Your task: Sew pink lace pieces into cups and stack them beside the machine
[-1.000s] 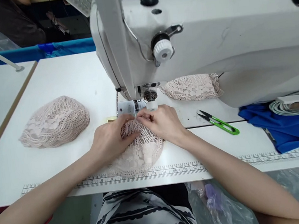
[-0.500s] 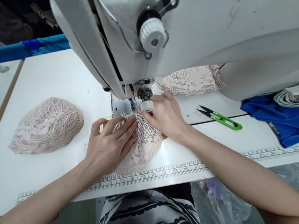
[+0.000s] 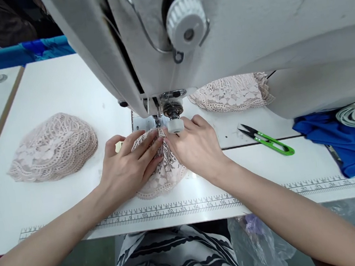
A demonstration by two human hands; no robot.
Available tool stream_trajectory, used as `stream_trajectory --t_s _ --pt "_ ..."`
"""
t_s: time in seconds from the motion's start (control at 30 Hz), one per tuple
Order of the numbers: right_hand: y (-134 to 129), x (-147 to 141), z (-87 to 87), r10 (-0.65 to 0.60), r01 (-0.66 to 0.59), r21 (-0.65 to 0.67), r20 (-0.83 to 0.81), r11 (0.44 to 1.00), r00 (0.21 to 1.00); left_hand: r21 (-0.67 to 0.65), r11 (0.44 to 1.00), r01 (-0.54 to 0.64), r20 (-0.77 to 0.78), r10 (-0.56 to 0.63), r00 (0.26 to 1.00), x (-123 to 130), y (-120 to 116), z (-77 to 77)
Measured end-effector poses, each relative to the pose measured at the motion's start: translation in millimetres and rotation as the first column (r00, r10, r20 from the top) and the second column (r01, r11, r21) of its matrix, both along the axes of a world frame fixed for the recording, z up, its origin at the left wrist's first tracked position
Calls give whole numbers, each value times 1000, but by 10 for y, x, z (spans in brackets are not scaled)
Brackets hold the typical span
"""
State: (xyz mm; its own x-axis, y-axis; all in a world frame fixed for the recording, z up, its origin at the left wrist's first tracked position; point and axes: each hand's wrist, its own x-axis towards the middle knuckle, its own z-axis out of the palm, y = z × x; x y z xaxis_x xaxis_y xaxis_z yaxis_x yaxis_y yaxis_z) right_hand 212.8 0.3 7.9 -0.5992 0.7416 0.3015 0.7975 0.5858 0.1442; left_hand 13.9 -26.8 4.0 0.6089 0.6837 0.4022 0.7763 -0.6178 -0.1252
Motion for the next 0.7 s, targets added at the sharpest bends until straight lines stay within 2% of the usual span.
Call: stream_trajectory --t_s 0.4,0.7 --pt "66 13 -28 6 -6 70 1 998 1000 -43 999 -11 49 13 999 8 50 -30" --pt "70 28 -43 1 -2 52 22 999 1000 -42 999 -25 37 26 999 16 42 -40"
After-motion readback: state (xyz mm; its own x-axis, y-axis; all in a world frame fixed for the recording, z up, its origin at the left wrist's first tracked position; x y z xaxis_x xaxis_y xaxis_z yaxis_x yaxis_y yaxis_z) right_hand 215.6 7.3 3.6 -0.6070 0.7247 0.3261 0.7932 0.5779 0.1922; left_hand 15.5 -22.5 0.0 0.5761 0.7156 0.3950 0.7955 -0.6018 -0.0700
